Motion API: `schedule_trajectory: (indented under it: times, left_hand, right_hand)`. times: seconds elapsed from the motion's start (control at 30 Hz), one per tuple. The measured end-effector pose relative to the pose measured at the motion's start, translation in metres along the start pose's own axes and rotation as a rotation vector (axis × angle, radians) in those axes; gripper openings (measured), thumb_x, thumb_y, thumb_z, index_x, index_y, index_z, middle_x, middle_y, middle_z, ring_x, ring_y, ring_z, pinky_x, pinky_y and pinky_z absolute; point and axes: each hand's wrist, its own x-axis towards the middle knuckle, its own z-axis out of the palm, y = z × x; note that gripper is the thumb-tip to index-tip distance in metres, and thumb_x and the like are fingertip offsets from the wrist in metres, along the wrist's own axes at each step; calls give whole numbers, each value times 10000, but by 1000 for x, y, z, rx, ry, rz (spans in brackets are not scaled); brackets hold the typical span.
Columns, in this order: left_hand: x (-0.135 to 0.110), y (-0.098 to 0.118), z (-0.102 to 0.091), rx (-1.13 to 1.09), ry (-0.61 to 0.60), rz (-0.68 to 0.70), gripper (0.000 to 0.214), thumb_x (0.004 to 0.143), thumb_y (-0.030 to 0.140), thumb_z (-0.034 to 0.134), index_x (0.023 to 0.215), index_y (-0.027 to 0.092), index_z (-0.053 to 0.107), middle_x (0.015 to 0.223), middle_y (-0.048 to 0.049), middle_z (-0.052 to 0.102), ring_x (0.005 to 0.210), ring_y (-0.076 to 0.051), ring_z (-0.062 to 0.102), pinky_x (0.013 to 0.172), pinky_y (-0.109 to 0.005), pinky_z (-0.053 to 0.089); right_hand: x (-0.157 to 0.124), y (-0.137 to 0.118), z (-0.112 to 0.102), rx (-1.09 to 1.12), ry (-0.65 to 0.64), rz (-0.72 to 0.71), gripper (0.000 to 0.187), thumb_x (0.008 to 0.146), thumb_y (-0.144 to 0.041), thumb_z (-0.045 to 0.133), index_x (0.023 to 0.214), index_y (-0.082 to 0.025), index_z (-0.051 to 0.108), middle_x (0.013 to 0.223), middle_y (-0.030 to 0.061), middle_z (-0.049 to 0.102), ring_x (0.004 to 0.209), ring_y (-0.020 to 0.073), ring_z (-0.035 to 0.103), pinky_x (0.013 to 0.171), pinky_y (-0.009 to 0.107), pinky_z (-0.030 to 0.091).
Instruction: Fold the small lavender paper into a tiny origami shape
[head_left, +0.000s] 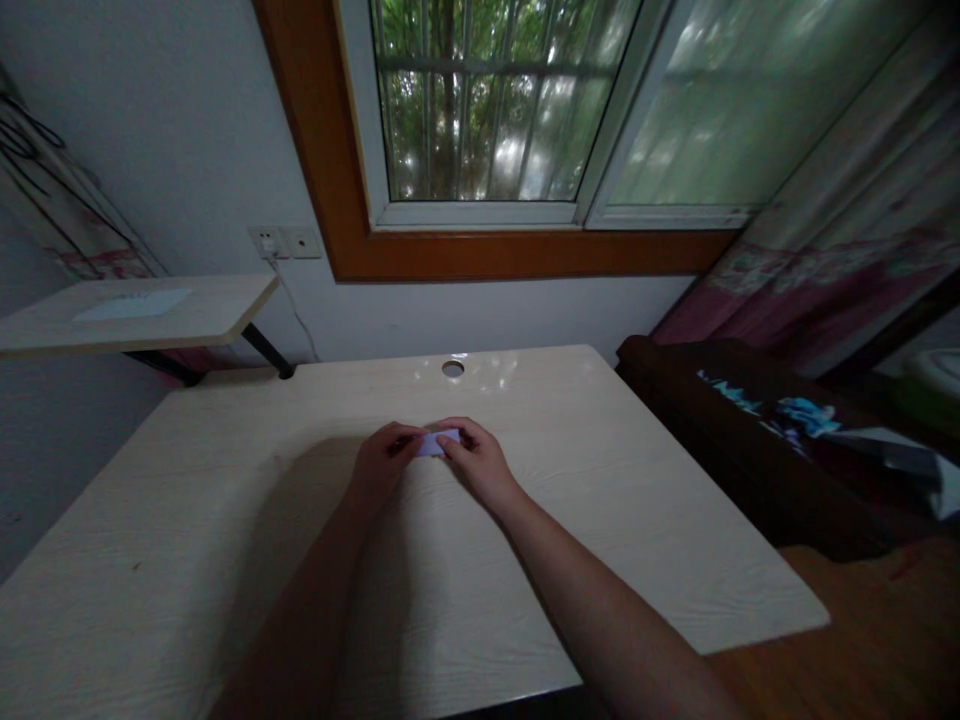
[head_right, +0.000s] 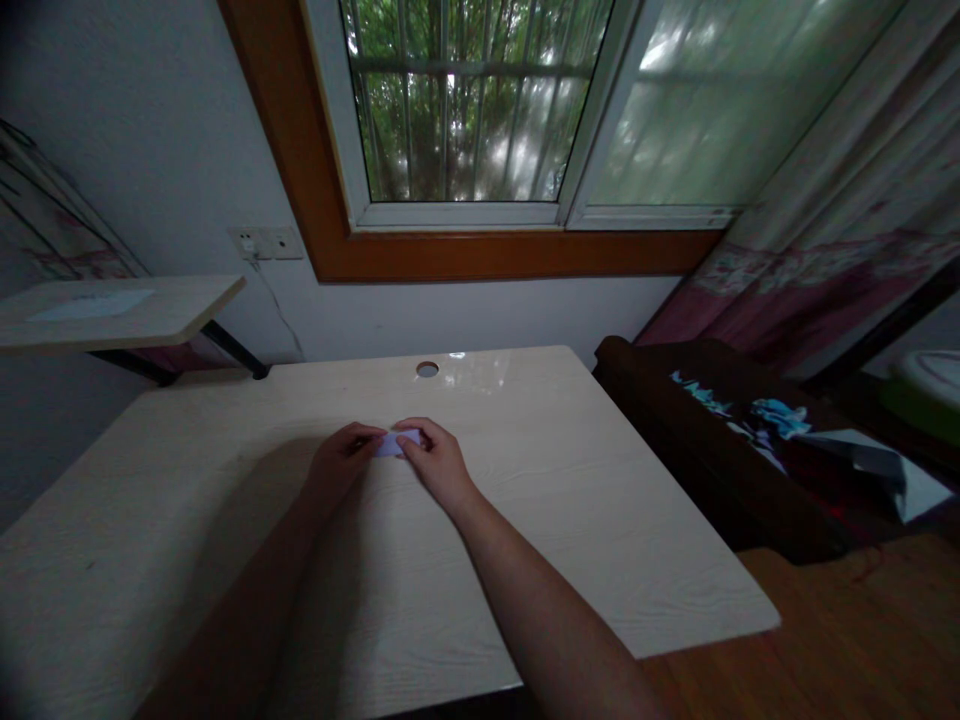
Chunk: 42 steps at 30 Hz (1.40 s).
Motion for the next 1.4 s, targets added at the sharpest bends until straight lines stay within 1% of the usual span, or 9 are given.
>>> schedule_trajectory:
  times: [0.2, 0.33, 0.53, 0.73, 0.87, 0.97, 1.1, 1.4]
  left_hand:
    - [0, 0, 0, -12, -7, 3, 167, 844, 332, 647, 923, 218, 737, 897, -35, 732, 839, -180, 668, 769, -289, 523]
    - [-1, 1, 0, -22, -7, -3, 160, 844, 318, 648, 931, 216, 737, 902, -34, 727, 837, -176, 665, 768, -284, 526]
    - [-2, 3, -1, -25, -35, 26, 175, 846, 305, 646, 960, 213, 741, 872, -37, 692, 795, -162, 640, 699, -253, 514]
    - [-2, 3, 1, -6, -73, 57, 193, 853, 321, 647, 984, 223, 750, 851, -34, 649, 771, -150, 621, 675, -237, 507]
    - [-3, 3, 1, -13, -72, 66, 196, 857, 326, 652, 996, 227, 749, 850, -30, 644, 757, -143, 615, 673, -237, 507]
    - [-3, 6, 0, -9, -48, 70, 184, 861, 317, 647, 986, 227, 747, 858, -34, 649, 763, -146, 615, 681, -243, 514]
    - [-2, 7, -1, 15, -19, 93, 175, 864, 307, 642, 985, 233, 745, 863, -38, 658, 772, -150, 614, 690, -250, 518]
    - [-4, 8, 0, 43, -58, 139, 197, 886, 288, 619, 1031, 252, 748, 874, -38, 654, 774, -150, 610, 692, -245, 506]
  right_hand:
    - [0, -1, -1, -96, -8, -40, 234, 774, -304, 701, 993, -222, 721, 919, 33, 705, 771, 169, 615, 720, 298, 516]
    - [0, -1, -2, -122, 21, -60, 300, 756, -287, 711, 1051, -237, 695, 930, 20, 698, 777, 171, 609, 719, 289, 494]
    - [1, 2, -2, -66, 5, -49, 338, 755, -277, 714, 1086, -240, 658, 900, 11, 684, 743, 160, 596, 685, 273, 470]
    - [0, -1, -1, -49, -14, -47, 339, 755, -290, 710, 1085, -239, 654, 857, -2, 670, 723, 151, 582, 673, 265, 463]
    - [0, -1, 0, -35, -6, -45, 346, 742, -287, 724, 1076, -238, 649, 852, -5, 660, 723, 146, 580, 675, 263, 469]
    - [1, 0, 0, 10, -5, -36, 367, 742, -298, 732, 1090, -238, 633, 878, 5, 662, 733, 144, 587, 683, 266, 483]
    - [1, 2, 1, 44, 3, -12, 378, 728, -317, 743, 1081, -240, 633, 845, -3, 652, 718, 141, 583, 672, 264, 496]
    - [0, -2, 0, 13, 27, -58, 316, 739, -284, 733, 1042, -234, 660, 852, -3, 642, 711, 130, 557, 663, 250, 465]
